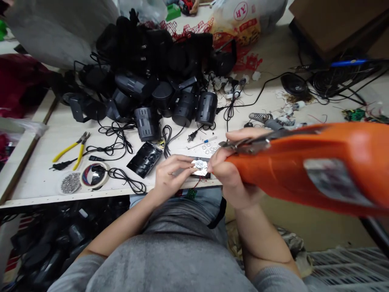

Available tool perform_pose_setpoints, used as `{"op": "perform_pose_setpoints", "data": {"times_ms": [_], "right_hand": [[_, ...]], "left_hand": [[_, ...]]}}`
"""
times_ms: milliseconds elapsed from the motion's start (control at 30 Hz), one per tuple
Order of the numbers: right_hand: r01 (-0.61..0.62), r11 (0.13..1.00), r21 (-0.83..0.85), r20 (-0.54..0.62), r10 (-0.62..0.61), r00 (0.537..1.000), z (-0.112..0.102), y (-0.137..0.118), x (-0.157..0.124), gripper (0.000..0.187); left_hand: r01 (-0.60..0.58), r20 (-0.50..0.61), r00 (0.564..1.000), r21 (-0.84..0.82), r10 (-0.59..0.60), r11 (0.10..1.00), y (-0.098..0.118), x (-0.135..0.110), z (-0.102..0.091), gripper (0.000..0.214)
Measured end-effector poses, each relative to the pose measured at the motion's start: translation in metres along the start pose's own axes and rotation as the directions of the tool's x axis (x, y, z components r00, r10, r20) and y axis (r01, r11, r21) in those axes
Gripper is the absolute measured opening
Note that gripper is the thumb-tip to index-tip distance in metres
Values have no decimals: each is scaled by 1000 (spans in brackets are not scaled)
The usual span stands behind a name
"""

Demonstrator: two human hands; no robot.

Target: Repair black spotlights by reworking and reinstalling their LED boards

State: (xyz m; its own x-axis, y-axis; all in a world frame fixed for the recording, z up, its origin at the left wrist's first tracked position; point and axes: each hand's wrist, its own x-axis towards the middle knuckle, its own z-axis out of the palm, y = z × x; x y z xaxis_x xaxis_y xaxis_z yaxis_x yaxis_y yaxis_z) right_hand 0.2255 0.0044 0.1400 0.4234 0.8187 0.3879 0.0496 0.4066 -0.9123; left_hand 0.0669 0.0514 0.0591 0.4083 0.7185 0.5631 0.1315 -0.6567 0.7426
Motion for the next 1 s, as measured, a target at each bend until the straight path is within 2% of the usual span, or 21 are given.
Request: {"op": "perform_pose_setpoints", "data": {"times_ms": [67, 167, 333, 467, 533, 633, 733, 833, 933, 1000], "right_hand": [[16, 997, 74, -108, -8, 994, 6, 3, 5, 56], [-22, 996, 88, -102, 31, 994, 11, 12, 12, 81], [8, 1000, 23, -11, -8, 1000, 5, 21, 19, 78], [-56, 972, 227, 40, 48, 998, 1, 30, 16, 82], [-65, 952, 298, 3, 67, 998, 2, 36, 12, 84], [-33, 948, 315, -115, 72, 991, 8, 43, 8, 80], [23, 944, 330, -144, 27, 989, 13, 45, 6, 73], [27, 943, 331, -94, 5, 996, 9, 45, 7, 70], [-68, 961, 268, 54, 55, 997, -2, 43, 8, 76], [-123, 969, 213, 109, 102, 989, -8, 42, 9, 81]], "left_hand": [[27, -8, 1000, 20, -27, 999, -2, -1, 1, 7], [28, 1, 1000, 34, -28, 999, -5, -2, 7, 6], [-33, 70, 997, 43, 30, 999, -11, -5, 19, 4], [-108, 120, 988, 100, 96, 989, -18, -9, 24, 6], [-126, 109, 988, 128, 112, 984, -20, -11, 25, 6], [-127, 76, 990, 147, 117, 981, -22, -13, 26, 8], [-104, 68, 993, 140, 95, 985, -22, -15, 27, 8], [-81, 82, 994, 133, 70, 988, -21, -15, 27, 10], [-76, 78, 995, 142, 66, 987, -21, -15, 28, 10], [-75, 72, 995, 156, 64, 985, -20, -15, 29, 10]]}}
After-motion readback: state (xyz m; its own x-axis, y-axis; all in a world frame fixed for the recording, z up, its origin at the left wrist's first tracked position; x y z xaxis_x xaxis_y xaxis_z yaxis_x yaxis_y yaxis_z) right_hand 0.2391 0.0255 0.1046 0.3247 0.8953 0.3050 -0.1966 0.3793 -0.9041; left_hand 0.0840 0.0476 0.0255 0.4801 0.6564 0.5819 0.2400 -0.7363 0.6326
